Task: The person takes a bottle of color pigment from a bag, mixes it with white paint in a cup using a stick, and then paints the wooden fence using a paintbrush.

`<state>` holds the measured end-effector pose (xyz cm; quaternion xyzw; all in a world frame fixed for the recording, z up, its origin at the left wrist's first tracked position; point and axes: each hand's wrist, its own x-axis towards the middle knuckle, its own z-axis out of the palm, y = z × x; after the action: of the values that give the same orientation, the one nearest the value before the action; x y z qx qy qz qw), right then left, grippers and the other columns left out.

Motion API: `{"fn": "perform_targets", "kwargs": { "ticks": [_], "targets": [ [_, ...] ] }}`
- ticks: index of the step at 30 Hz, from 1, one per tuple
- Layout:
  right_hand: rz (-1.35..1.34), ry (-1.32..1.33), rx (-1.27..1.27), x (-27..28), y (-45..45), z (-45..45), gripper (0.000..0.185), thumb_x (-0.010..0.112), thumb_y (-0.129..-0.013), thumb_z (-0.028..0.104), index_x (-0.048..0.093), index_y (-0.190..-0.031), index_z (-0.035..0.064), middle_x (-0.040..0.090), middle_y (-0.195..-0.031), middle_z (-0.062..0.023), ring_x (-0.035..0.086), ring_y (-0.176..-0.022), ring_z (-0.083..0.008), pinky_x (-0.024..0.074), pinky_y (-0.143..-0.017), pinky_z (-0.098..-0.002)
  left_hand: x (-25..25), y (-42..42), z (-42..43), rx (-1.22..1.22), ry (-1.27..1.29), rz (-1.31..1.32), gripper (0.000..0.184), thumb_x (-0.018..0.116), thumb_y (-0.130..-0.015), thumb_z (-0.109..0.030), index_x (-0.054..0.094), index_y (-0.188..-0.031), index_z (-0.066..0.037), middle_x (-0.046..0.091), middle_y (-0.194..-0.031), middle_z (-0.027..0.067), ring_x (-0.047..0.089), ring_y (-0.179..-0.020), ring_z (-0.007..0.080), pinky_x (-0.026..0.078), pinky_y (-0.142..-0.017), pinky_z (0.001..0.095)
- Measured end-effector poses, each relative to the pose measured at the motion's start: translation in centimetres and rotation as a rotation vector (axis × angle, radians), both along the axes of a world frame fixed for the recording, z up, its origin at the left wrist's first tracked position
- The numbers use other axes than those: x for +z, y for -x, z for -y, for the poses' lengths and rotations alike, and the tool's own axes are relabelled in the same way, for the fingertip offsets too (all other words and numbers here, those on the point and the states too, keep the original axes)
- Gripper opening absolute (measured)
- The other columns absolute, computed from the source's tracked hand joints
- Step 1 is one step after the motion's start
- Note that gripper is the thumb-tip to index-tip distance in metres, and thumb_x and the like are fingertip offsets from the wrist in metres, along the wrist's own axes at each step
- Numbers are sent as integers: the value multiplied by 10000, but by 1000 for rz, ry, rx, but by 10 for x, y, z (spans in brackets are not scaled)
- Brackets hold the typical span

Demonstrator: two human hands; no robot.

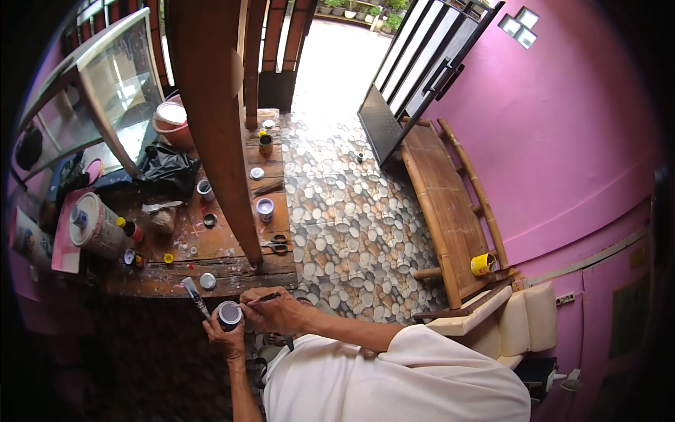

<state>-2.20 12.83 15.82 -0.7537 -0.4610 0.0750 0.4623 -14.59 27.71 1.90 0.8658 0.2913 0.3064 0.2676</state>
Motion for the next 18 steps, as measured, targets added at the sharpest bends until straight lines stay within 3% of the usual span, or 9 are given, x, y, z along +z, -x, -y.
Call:
{"fn": "perform_targets", "kwargs": {
  "ticks": [4,6,10,14,18],
  "targets": [
    [-10,164,55,3,1,3,148,581,-934,149,566,-999,16,595,-864,-171,607,-811,-370,492,-687,-423,1,-1,2,12,-31,-2,621,897,-582,-233,621,-1126,-117,595,-1016,206,611,-927,434,524,-764,493],
    [-32,-5,76,2,3,-2,152,575,-939,162,573,-989,18,609,-859,-172,615,-799,-379,491,-669,-433,5,-2,3,12,-15,-4,632,902,-577,-235,618,-1128,-113,593,-1009,202,608,-928,434,521,-765,494],
    [47,-63,-17,6,3,-3,207,553,-935,197,590,-965,-4,627,-775,-181,641,-753,-377,499,-658,-466,8,-1,3,-17,19,-8,600,885,-606,-213,613,-1130,-103,577,-985,198,605,-910,427,515,-749,499],
    [-5,134,19,9,2,1,188,559,-936,188,597,-953,5,635,-780,-174,640,-740,-382,500,-659,-463,6,0,3,-17,22,-24,604,884,-605,-204,610,-1134,-106,569,-1012,191,604,-905,420,514,-745,494],
    [10,-67,-1,6,1,-5,177,565,-931,180,581,-948,4,622,-762,-173,633,-737,-389,494,-650,-466,13,-2,5,2,18,-37,617,889,-594,-206,605,-1134,-112,564,-1008,182,602,-907,414,512,-746,487]
  ]
}}
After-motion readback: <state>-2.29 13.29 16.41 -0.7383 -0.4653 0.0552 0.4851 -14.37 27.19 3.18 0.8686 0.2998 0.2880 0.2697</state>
